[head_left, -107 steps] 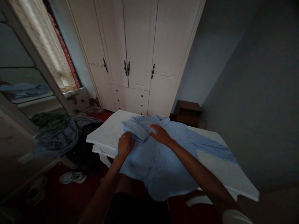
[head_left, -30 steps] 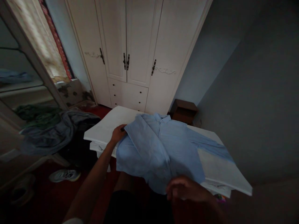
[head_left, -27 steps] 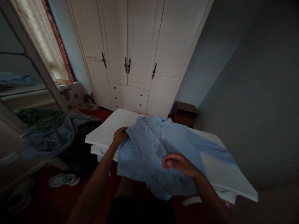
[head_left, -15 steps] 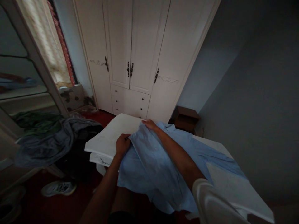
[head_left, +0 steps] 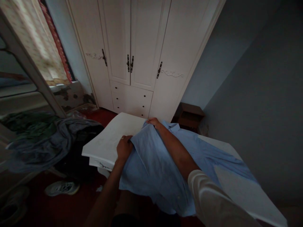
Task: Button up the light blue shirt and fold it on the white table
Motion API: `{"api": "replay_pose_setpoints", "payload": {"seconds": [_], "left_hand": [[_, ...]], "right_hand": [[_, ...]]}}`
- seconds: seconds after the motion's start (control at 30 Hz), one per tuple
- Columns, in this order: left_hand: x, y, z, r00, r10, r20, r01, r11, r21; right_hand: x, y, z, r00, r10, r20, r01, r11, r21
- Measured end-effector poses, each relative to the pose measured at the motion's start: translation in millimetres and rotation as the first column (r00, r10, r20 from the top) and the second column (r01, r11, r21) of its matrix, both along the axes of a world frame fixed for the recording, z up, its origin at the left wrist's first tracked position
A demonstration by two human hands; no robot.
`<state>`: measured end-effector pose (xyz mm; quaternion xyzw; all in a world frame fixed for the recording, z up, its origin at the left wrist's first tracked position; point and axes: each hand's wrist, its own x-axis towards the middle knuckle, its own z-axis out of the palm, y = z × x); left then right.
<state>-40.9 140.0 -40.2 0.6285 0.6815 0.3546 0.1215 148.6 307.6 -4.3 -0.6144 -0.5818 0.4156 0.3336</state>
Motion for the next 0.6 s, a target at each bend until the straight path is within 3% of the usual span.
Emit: {"api": "replay_pose_setpoints", "payload": {"seconds": [0.2, 0.37, 0.5, 0.6], "left_hand": [[-3.4, -0.2, -5.1, 0.999, -0.026, -0.024, 0.027, 0.999, 0.025], [-8.1, 0.3, -9.4, 0.955, -0.218, -0.201, 0.248, 0.959, 0.14], [-8.6, 1.4, -15.2, 0.878, -0.357, -0.32, 0.408, 0.907, 0.106], [-11.6, 1.2, -18.9, 0.853, -0.405, -0.33, 0.455, 0.886, 0.09]], "right_hand": [[7.4, -3.7, -13.9, 0.992, -0.001, -0.125, -0.01, 0.996, -0.086], [19.9, -9.4, -4.1, 0.973, 0.137, -0.189, -0.178, 0.958, -0.225], [36.4, -18.9, 9.8, 0.942, 0.306, -0.135, -0.334, 0.877, -0.345], [48.4, -28.5, 16.0, 0.848, 0.527, -0.058, -0.487, 0.731, -0.479]]}}
